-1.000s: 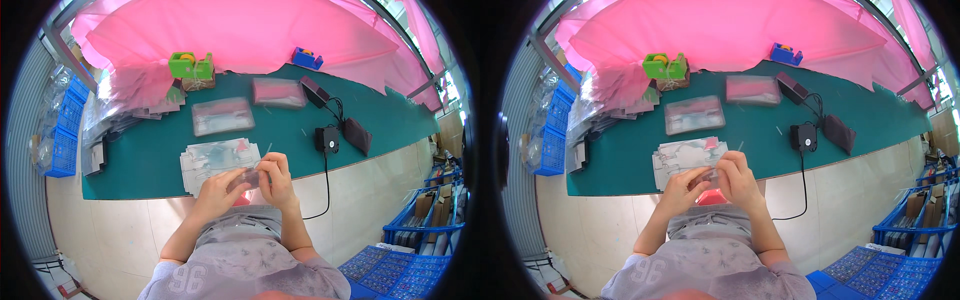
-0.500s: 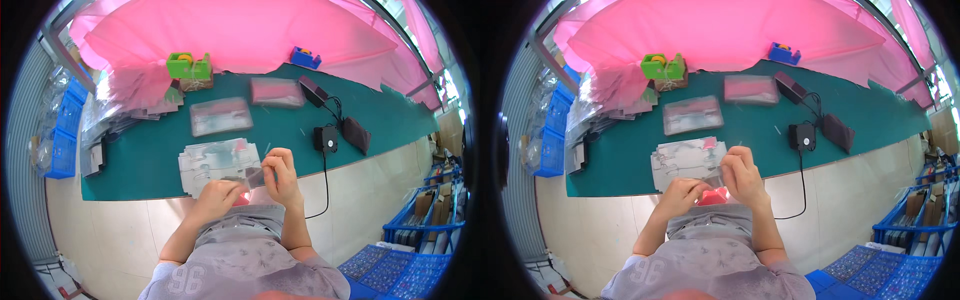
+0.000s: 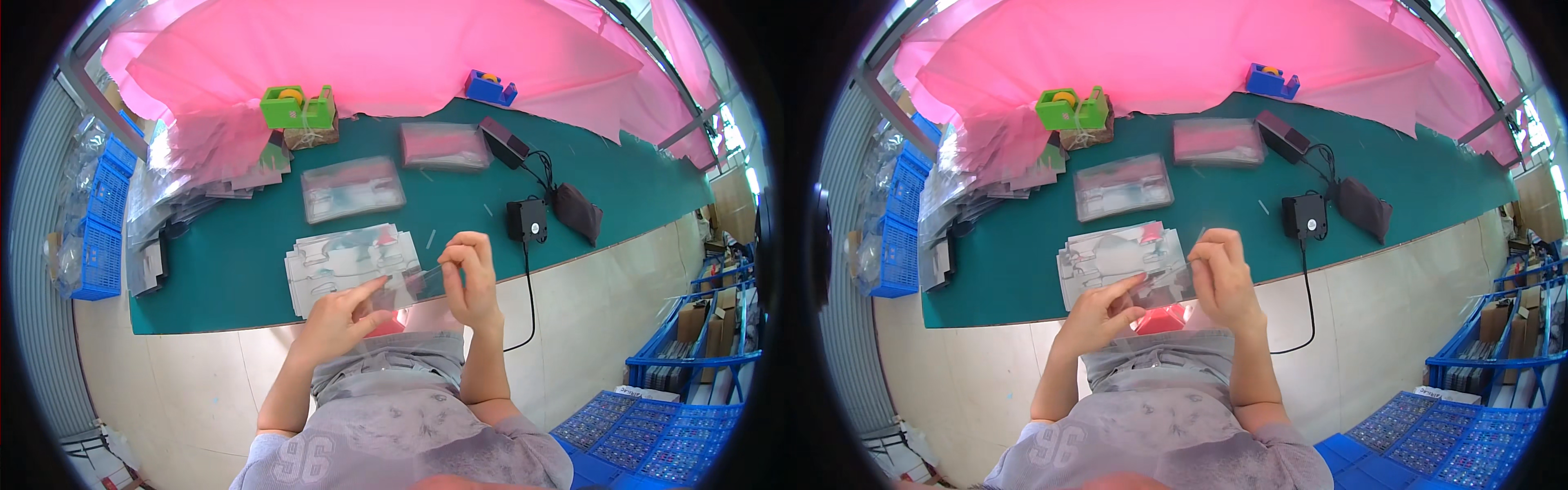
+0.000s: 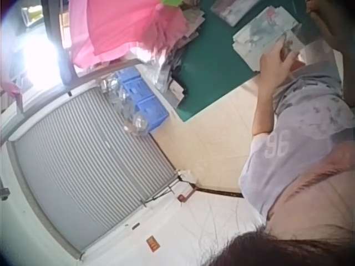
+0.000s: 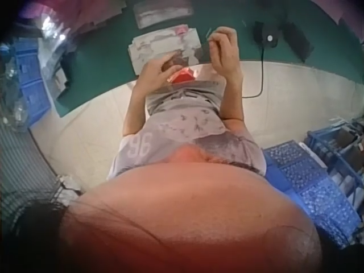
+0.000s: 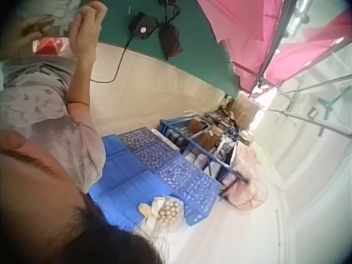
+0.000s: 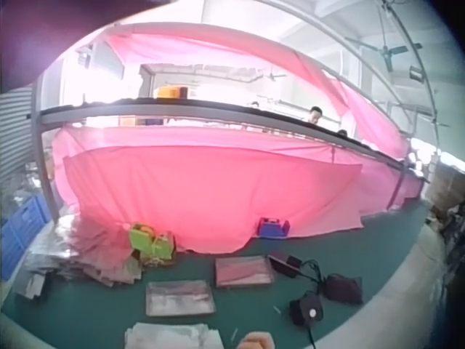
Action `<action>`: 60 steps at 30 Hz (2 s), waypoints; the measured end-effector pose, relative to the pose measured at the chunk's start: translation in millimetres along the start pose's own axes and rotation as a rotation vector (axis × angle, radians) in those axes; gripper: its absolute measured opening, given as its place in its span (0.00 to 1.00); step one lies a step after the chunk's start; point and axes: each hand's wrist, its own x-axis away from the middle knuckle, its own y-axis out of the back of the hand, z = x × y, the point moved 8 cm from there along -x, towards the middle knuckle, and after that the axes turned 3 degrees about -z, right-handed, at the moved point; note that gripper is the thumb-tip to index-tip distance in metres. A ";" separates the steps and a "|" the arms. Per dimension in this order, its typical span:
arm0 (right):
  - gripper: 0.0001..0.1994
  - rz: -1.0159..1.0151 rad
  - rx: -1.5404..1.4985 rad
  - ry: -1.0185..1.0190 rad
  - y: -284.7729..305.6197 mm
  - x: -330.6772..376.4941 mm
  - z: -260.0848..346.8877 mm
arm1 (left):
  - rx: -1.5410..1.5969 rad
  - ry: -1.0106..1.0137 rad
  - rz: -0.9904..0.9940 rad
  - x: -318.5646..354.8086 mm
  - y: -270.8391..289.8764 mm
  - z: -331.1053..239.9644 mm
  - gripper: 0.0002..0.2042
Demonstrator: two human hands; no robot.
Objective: Packing small electronic components or parts into individual plastic bags at a workstation.
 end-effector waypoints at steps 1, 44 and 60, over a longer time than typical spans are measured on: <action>0.07 0.002 -0.048 -0.024 1.2 -0.3 -1.2 | -0.002 0.002 -0.003 1.2 0.6 2.6 0.13; 0.04 0.162 0.223 0.259 -66.6 -82.6 -61.7 | -0.310 -0.410 -0.764 -69.6 106.8 51.7 0.09; 0.13 0.499 0.433 0.336 -110.4 -54.4 -94.3 | -0.635 -0.404 -0.592 -84.9 79.1 63.5 0.11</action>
